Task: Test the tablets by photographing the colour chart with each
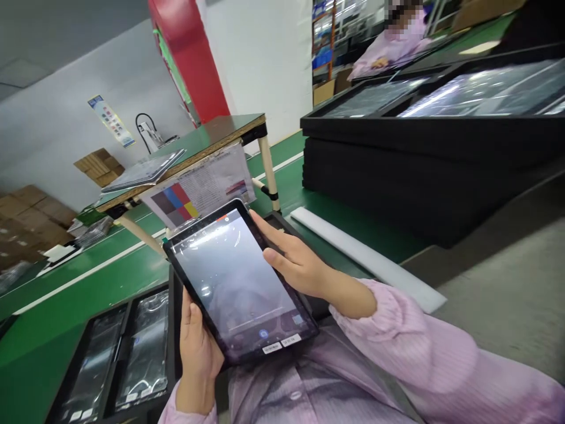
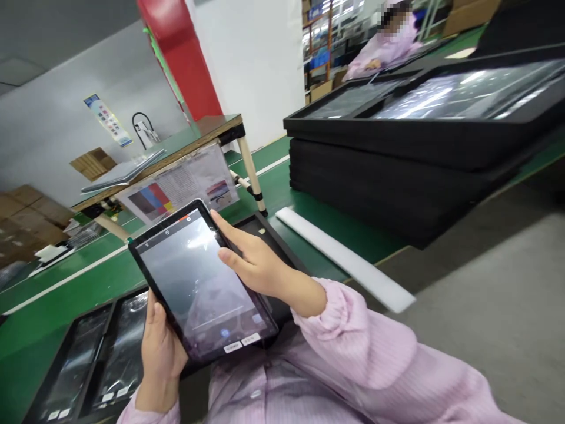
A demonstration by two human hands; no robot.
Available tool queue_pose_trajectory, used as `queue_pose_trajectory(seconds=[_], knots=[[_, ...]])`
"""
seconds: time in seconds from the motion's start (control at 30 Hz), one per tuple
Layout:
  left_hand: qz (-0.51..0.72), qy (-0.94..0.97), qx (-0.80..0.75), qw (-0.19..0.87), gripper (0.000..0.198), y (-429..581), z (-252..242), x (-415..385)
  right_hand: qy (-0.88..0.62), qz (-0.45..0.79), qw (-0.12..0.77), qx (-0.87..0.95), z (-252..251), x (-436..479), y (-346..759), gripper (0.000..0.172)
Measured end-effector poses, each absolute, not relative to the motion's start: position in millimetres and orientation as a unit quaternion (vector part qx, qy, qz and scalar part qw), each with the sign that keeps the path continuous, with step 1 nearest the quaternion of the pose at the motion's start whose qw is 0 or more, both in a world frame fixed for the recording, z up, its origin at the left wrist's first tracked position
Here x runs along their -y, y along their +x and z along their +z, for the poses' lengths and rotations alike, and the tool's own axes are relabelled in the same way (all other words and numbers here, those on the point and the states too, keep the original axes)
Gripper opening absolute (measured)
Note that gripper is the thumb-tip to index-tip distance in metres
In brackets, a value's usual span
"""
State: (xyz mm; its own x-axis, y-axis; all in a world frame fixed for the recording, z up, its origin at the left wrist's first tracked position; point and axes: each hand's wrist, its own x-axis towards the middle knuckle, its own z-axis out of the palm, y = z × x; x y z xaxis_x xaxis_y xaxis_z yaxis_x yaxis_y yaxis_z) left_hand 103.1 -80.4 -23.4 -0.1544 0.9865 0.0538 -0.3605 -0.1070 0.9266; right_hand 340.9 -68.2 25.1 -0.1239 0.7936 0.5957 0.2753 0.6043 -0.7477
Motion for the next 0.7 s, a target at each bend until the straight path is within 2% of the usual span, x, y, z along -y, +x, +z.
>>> queue_pose_trajectory(seconds=[0.13, 0.33, 0.5, 0.6, 0.7], knots=[[0.66, 0.378, -0.389, 0.52, 0.046, 122.1, -7.1, 81.6, -0.389, 0.262, 0.587, 0.66, 26.3, 69.6, 351.3, 0.081], [0.662, 0.363, -0.356, 0.55, 0.051, 144.5, 1.7, 70.0, -0.511, 0.097, 0.552, 0.652, 31.0, 68.1, 351.3, 0.119], [0.652, 0.376, -0.343, 0.561, 0.049, 153.4, -6.6, 68.6, -0.557, 0.023, 0.544, 0.627, 25.2, 62.0, 340.8, 0.124], [0.66, 0.375, -0.359, 0.544, 0.052, 154.5, -6.9, 69.8, -0.543, 0.078, 0.571, 0.611, 18.8, 58.5, 346.6, 0.131], [0.663, 0.379, -0.367, 0.532, 0.053, 151.8, -5.3, 69.4, -0.501, 0.232, 0.59, 0.589, 12.3, 57.6, 358.1, 0.13]])
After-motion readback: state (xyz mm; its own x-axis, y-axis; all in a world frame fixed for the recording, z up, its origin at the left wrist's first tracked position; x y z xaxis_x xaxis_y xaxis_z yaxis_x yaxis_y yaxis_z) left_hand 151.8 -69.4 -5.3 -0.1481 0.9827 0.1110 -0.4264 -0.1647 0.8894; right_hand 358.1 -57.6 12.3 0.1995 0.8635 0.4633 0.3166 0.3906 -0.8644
